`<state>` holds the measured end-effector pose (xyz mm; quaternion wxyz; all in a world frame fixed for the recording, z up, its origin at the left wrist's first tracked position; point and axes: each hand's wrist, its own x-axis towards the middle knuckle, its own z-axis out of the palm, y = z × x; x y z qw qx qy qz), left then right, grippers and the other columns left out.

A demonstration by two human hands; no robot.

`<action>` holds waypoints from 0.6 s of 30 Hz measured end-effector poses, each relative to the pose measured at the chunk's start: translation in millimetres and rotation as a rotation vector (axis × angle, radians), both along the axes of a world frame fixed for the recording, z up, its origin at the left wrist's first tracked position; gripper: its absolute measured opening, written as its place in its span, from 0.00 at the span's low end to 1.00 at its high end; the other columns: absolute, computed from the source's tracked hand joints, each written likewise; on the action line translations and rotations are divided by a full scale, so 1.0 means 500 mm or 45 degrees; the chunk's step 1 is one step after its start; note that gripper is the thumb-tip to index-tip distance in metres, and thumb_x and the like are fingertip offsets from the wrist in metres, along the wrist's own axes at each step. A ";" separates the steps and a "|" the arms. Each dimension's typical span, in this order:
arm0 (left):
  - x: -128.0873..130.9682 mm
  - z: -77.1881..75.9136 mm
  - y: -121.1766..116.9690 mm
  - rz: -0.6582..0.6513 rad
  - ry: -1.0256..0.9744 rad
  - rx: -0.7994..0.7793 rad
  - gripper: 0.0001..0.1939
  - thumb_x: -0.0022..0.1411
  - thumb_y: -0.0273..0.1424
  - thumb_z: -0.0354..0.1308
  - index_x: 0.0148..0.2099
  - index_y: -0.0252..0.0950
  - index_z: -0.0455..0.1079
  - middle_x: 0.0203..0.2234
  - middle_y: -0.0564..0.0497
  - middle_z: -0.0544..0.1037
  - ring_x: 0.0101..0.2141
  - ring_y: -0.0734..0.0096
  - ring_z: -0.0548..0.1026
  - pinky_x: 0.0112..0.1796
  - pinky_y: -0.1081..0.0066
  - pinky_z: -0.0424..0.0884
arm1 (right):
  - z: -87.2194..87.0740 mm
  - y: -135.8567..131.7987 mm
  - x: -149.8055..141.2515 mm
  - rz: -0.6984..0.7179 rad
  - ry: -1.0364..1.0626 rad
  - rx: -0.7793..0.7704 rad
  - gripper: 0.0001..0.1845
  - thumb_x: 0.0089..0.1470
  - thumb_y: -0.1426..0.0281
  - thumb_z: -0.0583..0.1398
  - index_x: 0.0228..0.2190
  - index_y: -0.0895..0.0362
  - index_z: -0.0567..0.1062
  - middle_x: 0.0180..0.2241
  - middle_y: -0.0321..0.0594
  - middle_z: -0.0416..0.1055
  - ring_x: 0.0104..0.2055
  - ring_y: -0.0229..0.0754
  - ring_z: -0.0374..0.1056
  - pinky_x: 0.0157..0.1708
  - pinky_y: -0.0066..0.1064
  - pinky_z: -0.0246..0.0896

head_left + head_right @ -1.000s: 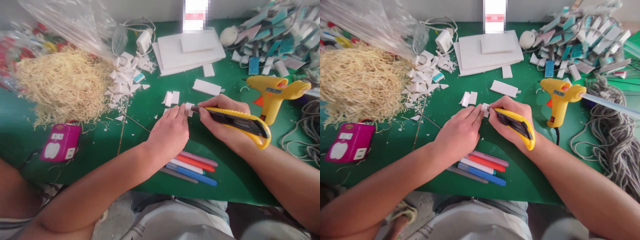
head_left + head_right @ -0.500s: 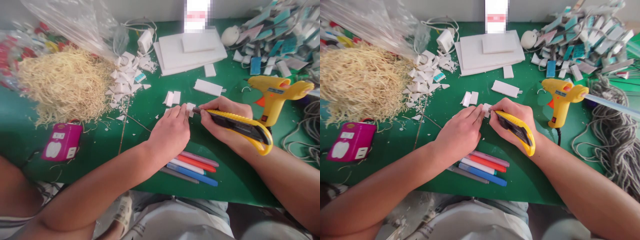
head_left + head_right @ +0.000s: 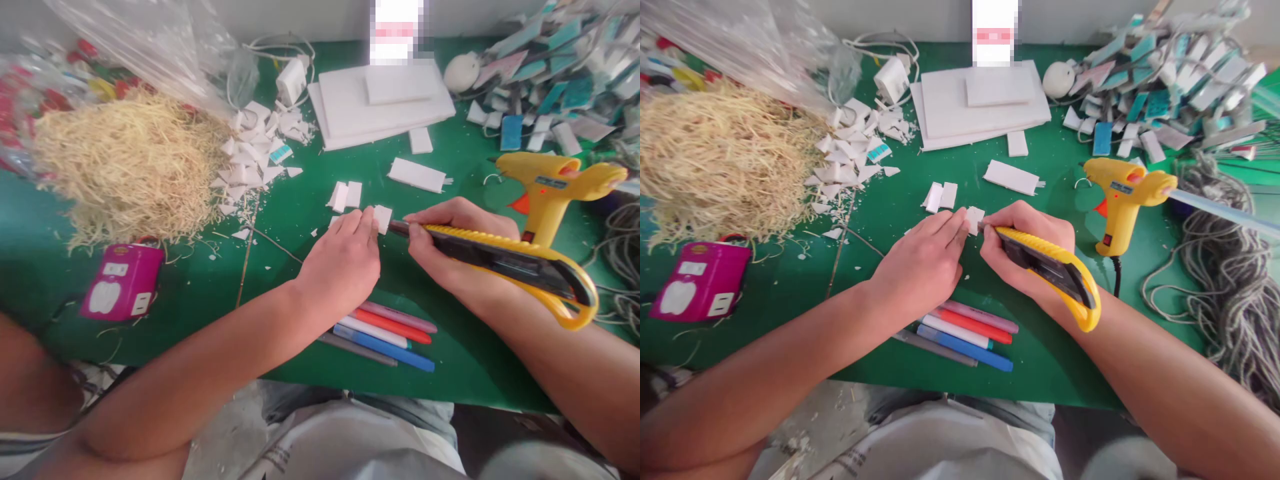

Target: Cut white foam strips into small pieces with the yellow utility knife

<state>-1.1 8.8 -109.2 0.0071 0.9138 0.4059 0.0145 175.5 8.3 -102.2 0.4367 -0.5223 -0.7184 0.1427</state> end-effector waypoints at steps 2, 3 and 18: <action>0.000 0.001 0.001 -0.002 -0.015 -0.028 0.26 0.68 0.22 0.51 0.65 0.10 0.64 0.63 0.24 0.69 0.63 0.40 0.70 0.63 0.50 0.71 | -0.003 0.001 -0.001 -0.046 0.068 0.056 0.05 0.52 0.73 0.64 0.28 0.49 0.76 0.25 0.29 0.79 0.23 0.37 0.74 0.27 0.28 0.72; -0.001 0.001 0.002 -0.002 -0.025 -0.038 0.26 0.69 0.22 0.51 0.65 0.10 0.63 0.63 0.24 0.69 0.63 0.40 0.70 0.63 0.50 0.70 | -0.005 0.004 0.000 -0.066 0.062 0.022 0.05 0.53 0.72 0.65 0.30 0.49 0.77 0.28 0.30 0.81 0.26 0.38 0.76 0.30 0.28 0.73; -0.004 -0.001 0.006 -0.020 -0.080 -0.053 0.27 0.69 0.22 0.49 0.65 0.09 0.62 0.60 0.23 0.71 0.61 0.41 0.71 0.62 0.50 0.71 | -0.033 0.044 -0.005 -0.042 0.183 -0.110 0.02 0.55 0.67 0.67 0.32 0.49 0.79 0.31 0.33 0.82 0.29 0.40 0.78 0.33 0.32 0.76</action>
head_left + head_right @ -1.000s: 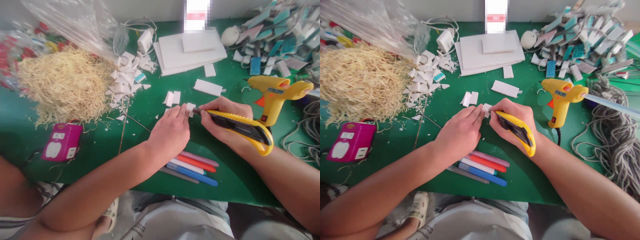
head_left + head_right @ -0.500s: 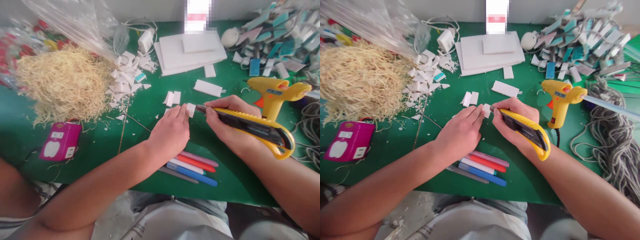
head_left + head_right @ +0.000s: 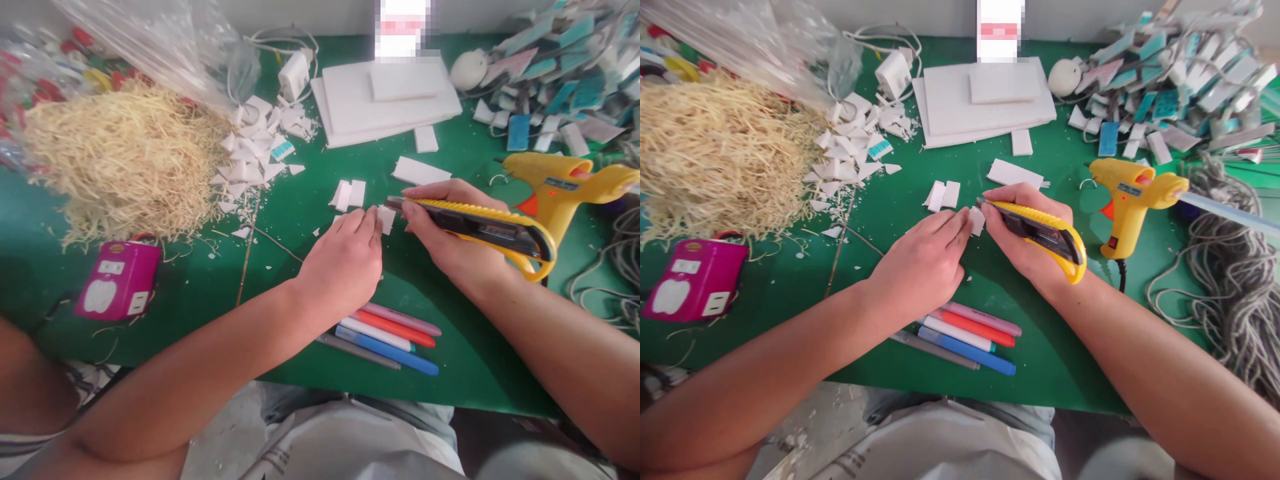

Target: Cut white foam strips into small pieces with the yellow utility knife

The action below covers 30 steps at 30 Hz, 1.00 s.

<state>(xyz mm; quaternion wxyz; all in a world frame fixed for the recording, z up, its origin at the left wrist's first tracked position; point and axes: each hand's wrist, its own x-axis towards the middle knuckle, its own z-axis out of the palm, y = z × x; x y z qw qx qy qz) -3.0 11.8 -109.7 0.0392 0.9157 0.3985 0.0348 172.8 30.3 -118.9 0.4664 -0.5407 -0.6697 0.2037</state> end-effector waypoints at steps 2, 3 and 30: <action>0.000 0.000 0.000 -0.002 -0.001 -0.008 0.27 0.69 0.22 0.49 0.65 0.09 0.62 0.61 0.23 0.71 0.61 0.42 0.71 0.62 0.50 0.70 | 0.003 0.000 0.001 0.010 -0.021 -0.011 0.02 0.55 0.68 0.67 0.33 0.49 0.79 0.31 0.32 0.82 0.29 0.39 0.78 0.33 0.31 0.76; 0.000 0.000 0.000 0.000 0.001 -0.014 0.27 0.69 0.22 0.49 0.66 0.09 0.61 0.61 0.24 0.71 0.61 0.42 0.71 0.62 0.50 0.70 | 0.005 0.000 0.002 0.011 -0.031 -0.015 0.03 0.55 0.69 0.67 0.33 0.49 0.80 0.31 0.32 0.82 0.28 0.39 0.77 0.33 0.31 0.76; 0.004 0.004 -0.007 0.022 0.080 0.000 0.28 0.68 0.23 0.51 0.67 0.11 0.61 0.62 0.25 0.69 0.61 0.42 0.70 0.62 0.51 0.70 | 0.010 -0.003 0.003 0.097 -0.141 0.005 0.03 0.56 0.69 0.66 0.34 0.50 0.79 0.32 0.33 0.81 0.30 0.38 0.76 0.34 0.30 0.74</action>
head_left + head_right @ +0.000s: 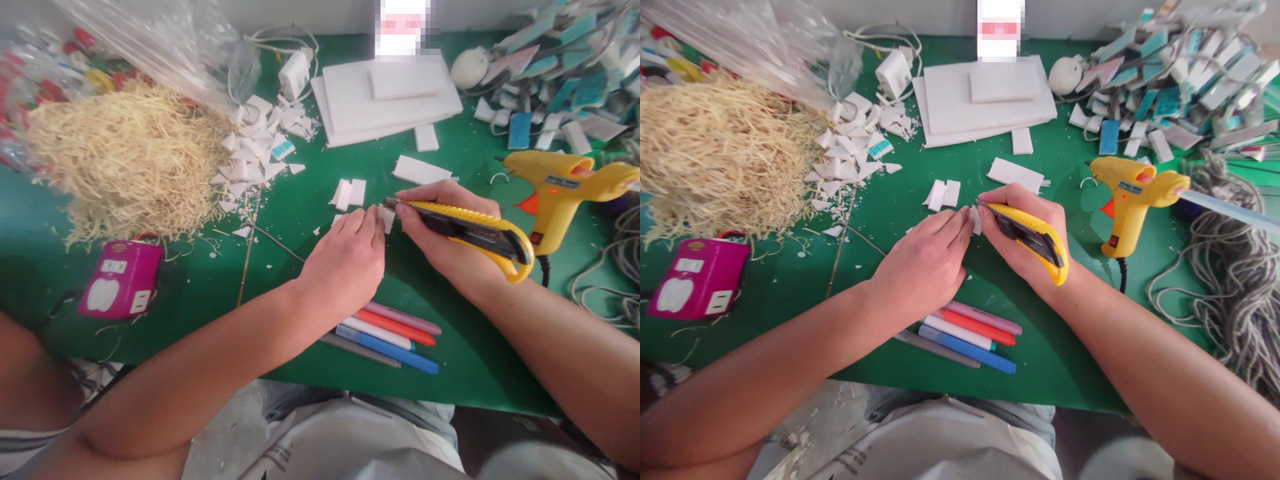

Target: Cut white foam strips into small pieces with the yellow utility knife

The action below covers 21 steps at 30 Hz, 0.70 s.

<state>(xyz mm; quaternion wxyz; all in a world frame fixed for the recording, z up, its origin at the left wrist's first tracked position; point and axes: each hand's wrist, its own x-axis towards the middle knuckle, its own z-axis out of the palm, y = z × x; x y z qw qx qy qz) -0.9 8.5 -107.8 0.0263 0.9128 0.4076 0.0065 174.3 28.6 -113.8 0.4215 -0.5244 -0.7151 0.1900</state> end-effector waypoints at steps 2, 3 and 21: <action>-0.001 -0.001 -0.001 -0.015 -0.005 0.009 0.28 0.68 0.22 0.50 0.67 0.11 0.60 0.63 0.25 0.68 0.62 0.42 0.70 0.63 0.50 0.69 | -0.007 0.002 0.001 -0.006 -0.006 0.004 0.02 0.56 0.68 0.66 0.34 0.49 0.79 0.32 0.33 0.81 0.30 0.39 0.76 0.34 0.31 0.75; -0.002 -0.002 -0.001 -0.022 -0.017 0.017 0.28 0.68 0.22 0.50 0.67 0.11 0.60 0.63 0.24 0.68 0.62 0.42 0.70 0.63 0.50 0.69 | -0.012 0.004 0.002 -0.007 -0.019 -0.005 0.02 0.56 0.68 0.66 0.34 0.48 0.79 0.32 0.34 0.81 0.30 0.39 0.76 0.34 0.32 0.75; 0.019 -0.008 -0.006 0.078 0.012 0.096 0.25 0.68 0.15 0.41 0.65 0.09 0.61 0.59 0.22 0.72 0.59 0.43 0.74 0.56 0.50 0.76 | 0.009 0.000 0.003 -0.005 -0.042 -0.055 0.02 0.54 0.69 0.65 0.32 0.49 0.78 0.28 0.32 0.79 0.27 0.37 0.73 0.32 0.30 0.73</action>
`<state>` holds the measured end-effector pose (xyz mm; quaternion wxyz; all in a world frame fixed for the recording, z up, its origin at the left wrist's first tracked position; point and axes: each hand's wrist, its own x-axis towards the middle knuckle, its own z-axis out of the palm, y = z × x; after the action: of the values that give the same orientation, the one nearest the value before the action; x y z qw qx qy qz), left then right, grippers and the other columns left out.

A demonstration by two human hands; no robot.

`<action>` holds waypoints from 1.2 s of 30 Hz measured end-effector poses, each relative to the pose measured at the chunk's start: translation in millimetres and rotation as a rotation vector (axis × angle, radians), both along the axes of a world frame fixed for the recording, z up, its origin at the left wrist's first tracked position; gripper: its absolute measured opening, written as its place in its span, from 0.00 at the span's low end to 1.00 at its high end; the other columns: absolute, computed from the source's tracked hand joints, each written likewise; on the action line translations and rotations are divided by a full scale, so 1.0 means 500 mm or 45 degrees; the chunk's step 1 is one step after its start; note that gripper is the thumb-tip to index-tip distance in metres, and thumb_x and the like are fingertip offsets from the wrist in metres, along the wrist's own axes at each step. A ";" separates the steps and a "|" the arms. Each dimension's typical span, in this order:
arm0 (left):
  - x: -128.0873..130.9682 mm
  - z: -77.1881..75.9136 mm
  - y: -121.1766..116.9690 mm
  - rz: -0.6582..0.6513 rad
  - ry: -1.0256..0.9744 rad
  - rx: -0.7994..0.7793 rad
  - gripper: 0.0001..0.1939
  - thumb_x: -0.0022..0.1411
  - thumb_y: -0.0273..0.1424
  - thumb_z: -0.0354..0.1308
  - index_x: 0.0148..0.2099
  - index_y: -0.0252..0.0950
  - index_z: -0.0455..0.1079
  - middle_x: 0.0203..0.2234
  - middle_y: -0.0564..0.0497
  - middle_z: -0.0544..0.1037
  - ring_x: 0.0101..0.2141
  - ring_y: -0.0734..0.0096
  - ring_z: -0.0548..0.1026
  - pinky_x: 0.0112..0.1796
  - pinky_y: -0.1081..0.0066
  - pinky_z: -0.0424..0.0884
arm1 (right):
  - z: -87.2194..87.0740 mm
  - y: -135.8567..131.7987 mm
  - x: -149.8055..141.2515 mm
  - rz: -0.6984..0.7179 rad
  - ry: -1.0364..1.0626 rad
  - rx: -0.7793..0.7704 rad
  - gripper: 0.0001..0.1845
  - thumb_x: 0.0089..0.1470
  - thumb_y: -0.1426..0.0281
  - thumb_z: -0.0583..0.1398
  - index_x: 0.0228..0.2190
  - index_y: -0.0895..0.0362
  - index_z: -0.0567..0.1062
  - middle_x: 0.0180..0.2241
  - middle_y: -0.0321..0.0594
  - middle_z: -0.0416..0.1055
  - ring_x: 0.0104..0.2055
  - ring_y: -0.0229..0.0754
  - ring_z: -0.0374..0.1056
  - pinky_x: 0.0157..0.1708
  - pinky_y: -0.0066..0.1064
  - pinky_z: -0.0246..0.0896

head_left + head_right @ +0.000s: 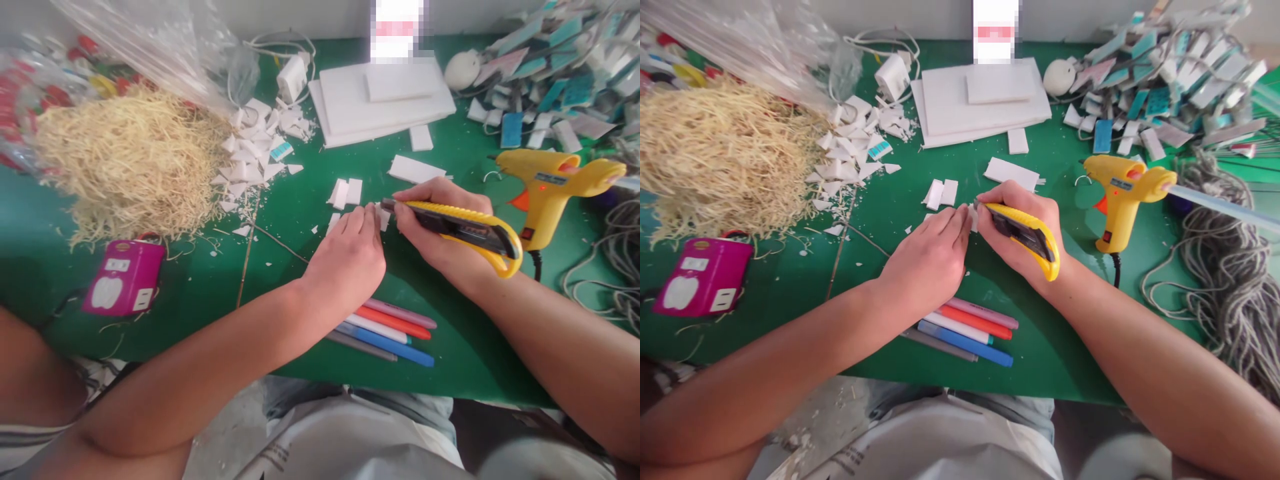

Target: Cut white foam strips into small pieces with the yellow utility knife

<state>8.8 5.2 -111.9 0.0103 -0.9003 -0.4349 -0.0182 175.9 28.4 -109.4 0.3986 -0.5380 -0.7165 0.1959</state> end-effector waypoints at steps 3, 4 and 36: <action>0.002 0.000 -0.001 0.011 -0.013 0.003 0.26 0.68 0.15 0.41 0.65 0.10 0.61 0.59 0.22 0.72 0.59 0.43 0.73 0.56 0.49 0.75 | 0.001 -0.003 0.000 -0.013 0.000 0.003 0.03 0.53 0.70 0.65 0.32 0.49 0.78 0.28 0.32 0.79 0.26 0.37 0.73 0.31 0.30 0.73; 0.002 -0.001 -0.002 0.015 -0.008 0.007 0.26 0.68 0.15 0.41 0.65 0.10 0.61 0.60 0.23 0.72 0.59 0.43 0.73 0.57 0.49 0.75 | 0.001 -0.004 0.000 -0.018 0.002 0.004 0.03 0.53 0.70 0.66 0.31 0.49 0.78 0.28 0.32 0.79 0.26 0.37 0.72 0.31 0.30 0.73; 0.004 0.004 0.001 0.014 0.044 -0.002 0.25 0.67 0.15 0.45 0.64 0.13 0.65 0.60 0.26 0.73 0.59 0.46 0.74 0.58 0.54 0.74 | -0.021 -0.016 0.005 -0.053 -0.092 0.175 0.02 0.52 0.68 0.65 0.29 0.47 0.77 0.25 0.31 0.79 0.22 0.38 0.71 0.24 0.30 0.69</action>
<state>11.0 5.7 -109.9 0.0172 -0.8981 -0.4394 -0.0021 178.7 20.2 -120.1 0.4125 -0.5308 -0.7308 0.1184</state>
